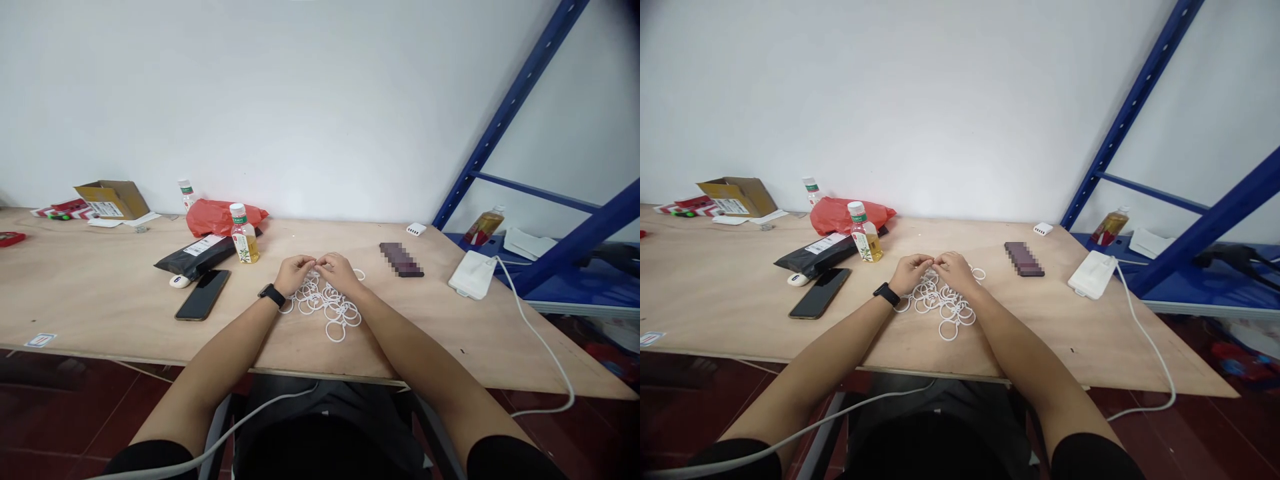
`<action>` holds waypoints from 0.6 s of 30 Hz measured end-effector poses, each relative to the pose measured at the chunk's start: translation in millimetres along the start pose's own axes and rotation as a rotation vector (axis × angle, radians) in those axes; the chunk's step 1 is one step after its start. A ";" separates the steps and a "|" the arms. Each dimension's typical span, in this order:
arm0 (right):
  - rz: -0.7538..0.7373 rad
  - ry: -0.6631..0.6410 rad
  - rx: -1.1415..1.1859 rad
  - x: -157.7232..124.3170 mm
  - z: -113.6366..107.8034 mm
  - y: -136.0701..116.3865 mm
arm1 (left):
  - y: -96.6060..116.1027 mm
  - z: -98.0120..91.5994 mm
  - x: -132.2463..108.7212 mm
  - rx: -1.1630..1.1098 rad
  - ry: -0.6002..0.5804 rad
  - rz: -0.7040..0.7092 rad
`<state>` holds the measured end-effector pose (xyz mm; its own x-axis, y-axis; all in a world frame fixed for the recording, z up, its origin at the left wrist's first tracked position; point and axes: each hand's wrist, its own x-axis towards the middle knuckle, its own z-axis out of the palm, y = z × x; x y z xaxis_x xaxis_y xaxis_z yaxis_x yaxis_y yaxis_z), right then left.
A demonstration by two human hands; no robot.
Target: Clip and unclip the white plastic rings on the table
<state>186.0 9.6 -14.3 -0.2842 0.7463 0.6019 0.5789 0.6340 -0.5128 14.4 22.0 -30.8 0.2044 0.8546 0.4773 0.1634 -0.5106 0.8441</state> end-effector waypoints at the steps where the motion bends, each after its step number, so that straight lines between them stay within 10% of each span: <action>1: 0.005 -0.004 -0.019 0.3 0.2 2.0 | -1.0 0.4 -0.2 -0.011 -0.017 -0.005; 12: -0.105 -0.345 -0.085 -5.6 -8.4 11.6 | -1.7 -15.5 0.3 0.471 -0.034 0.063; 18: -0.059 -0.177 -0.079 -1.8 -8.2 17.0 | -2.4 -19.8 -1.1 0.653 -0.153 0.030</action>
<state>202.6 17.3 -19.1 -0.4448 0.7370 0.5089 0.6138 0.6646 -0.4261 -5.4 24.1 -28.5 0.3443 0.8408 0.4178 0.6959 -0.5273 0.4876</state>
